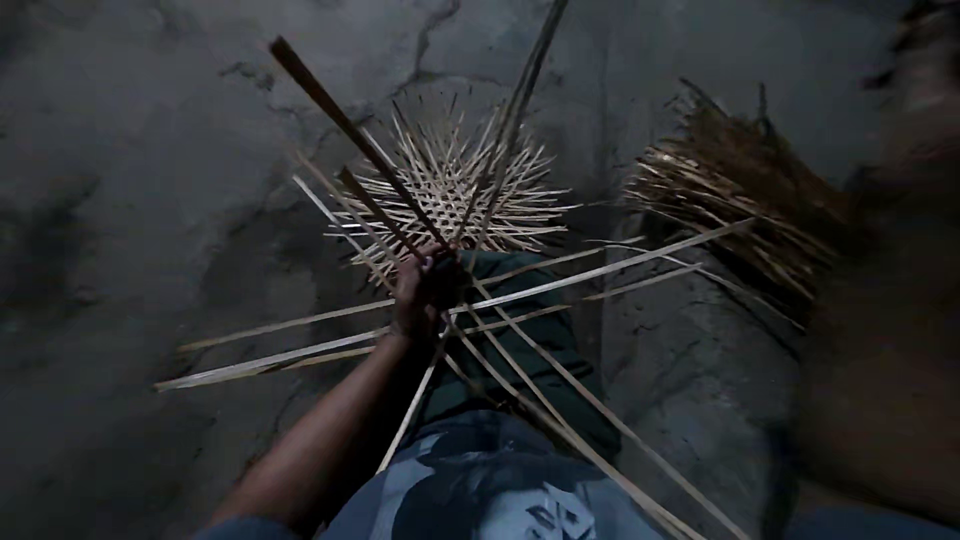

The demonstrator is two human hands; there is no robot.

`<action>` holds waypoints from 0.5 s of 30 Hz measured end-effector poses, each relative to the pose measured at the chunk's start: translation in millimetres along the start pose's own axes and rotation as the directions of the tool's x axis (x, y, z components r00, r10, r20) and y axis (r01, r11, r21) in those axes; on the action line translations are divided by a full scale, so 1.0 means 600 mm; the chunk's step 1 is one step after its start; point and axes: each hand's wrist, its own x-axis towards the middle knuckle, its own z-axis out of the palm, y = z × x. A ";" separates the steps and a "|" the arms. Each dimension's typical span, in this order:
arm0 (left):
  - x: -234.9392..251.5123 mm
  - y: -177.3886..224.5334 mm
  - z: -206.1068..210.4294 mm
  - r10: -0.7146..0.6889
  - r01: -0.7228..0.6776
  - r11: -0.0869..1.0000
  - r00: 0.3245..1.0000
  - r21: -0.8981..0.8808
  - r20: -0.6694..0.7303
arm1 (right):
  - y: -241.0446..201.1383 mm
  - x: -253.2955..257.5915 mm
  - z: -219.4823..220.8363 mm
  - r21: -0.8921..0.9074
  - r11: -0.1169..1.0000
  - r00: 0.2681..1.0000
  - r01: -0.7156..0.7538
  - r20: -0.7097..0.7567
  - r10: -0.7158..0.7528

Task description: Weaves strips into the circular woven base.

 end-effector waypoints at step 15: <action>-0.023 0.012 0.032 0.325 -0.080 0.267 0.946 0.960 -0.011 | -0.006 -0.188 0.416 0.459 0.823 0.411 0.333 0.715 -0.565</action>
